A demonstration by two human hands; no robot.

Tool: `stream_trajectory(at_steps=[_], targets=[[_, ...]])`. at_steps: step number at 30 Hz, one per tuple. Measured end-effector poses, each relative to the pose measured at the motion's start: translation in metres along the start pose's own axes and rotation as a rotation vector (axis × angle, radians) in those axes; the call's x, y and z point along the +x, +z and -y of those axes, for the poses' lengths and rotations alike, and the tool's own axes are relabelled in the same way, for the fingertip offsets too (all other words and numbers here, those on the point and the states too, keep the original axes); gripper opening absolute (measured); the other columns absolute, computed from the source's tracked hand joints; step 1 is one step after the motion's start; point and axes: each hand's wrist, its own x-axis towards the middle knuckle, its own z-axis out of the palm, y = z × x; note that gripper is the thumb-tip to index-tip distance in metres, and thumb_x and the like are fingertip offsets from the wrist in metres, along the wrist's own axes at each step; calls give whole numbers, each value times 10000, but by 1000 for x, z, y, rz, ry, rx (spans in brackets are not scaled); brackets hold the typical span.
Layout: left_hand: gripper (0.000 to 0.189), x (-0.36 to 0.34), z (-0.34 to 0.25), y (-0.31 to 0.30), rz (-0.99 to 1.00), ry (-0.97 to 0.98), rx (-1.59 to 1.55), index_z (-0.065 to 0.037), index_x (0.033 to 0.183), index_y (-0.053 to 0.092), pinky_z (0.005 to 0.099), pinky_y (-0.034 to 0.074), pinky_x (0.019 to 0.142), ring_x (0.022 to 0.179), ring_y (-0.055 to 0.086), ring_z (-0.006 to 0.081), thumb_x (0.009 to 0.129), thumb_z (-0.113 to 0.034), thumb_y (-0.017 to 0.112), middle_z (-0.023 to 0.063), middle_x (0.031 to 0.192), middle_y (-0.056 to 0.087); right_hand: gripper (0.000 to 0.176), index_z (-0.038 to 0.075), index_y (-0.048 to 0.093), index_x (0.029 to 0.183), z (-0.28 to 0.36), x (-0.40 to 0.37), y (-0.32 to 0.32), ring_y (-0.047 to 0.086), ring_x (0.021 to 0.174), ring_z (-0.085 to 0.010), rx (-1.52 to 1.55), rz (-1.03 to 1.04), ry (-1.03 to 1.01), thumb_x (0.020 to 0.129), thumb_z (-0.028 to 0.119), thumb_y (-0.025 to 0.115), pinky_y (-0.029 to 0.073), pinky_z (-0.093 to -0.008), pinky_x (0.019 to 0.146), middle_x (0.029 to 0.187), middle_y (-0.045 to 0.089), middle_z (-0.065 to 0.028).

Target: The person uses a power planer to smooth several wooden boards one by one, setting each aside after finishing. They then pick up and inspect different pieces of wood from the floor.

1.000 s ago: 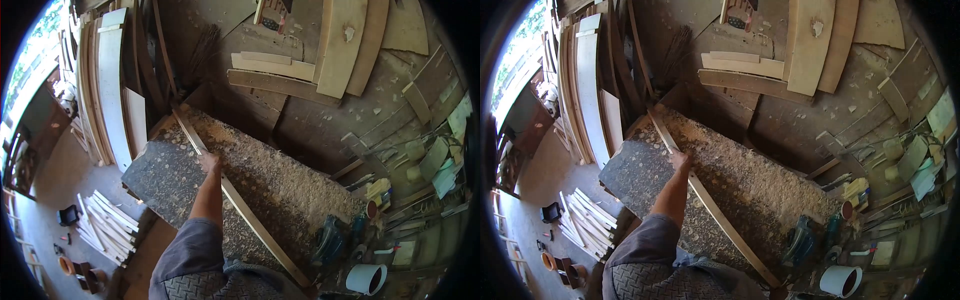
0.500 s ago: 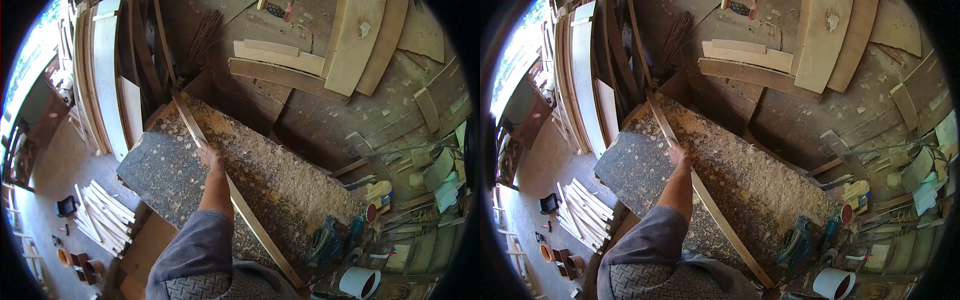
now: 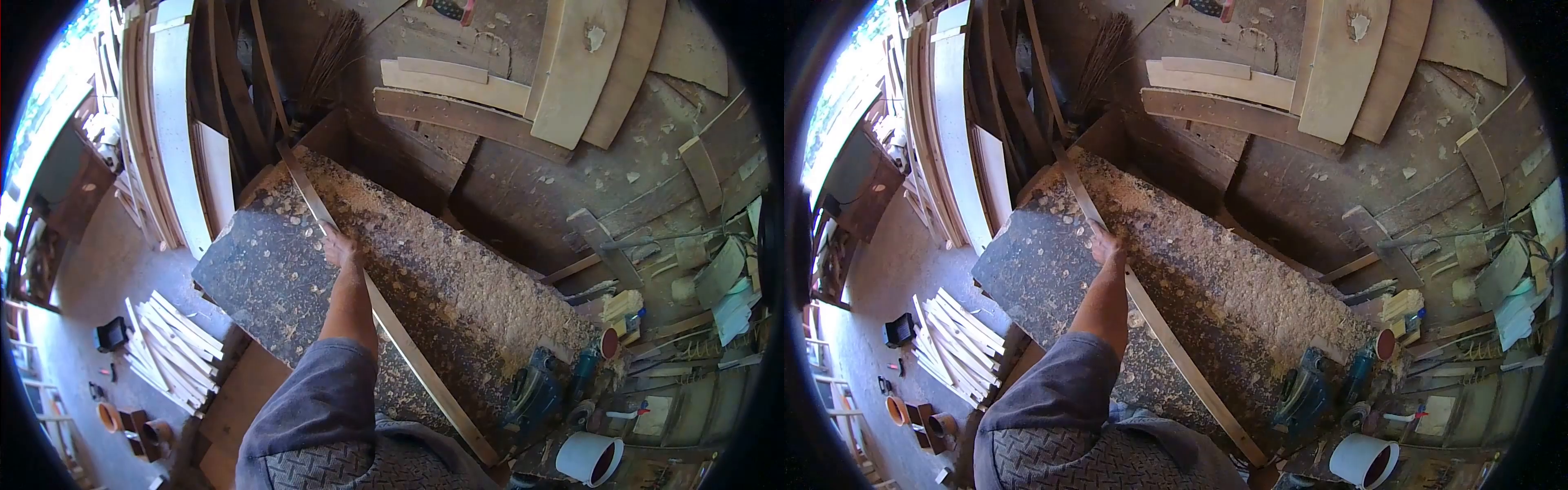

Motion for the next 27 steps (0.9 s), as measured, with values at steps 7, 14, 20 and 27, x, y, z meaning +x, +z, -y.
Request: stream_trajectory(at_steps=[7,14,20,27], targets=[[909,-13,-1,-18,7,122,102,-183,1504,208,434,536,825,999,635,325,795,-343,754,175,1143,573,600,-38,570,1167,-13,-14,6,651,783,-403,16,19,1,729,330,753,524,-477,675,832,669,-221],[1111,7,29,5,29,393,31,-125,1520,149,448,506,924,1110,582,381,714,-600,749,225,1318,504,532,-23,559,1114,-7,-24,-24,644,841,-426,193,118,41,734,280,775,522,-501,715,885,664,-237],[1112,3,28,17,337,310,-73,-108,1517,157,449,481,954,1146,554,384,714,-594,753,228,1348,476,648,74,480,1342,5,-27,-42,643,838,-426,217,86,-1,757,178,738,510,-510,718,875,669,-230],[1114,9,16,25,493,267,-27,-88,1514,166,451,451,988,1187,520,387,714,-588,758,232,1383,444,466,40,584,1154,3,-23,-37,645,848,-410,232,170,66,732,174,729,515,-512,760,869,665,-234]])
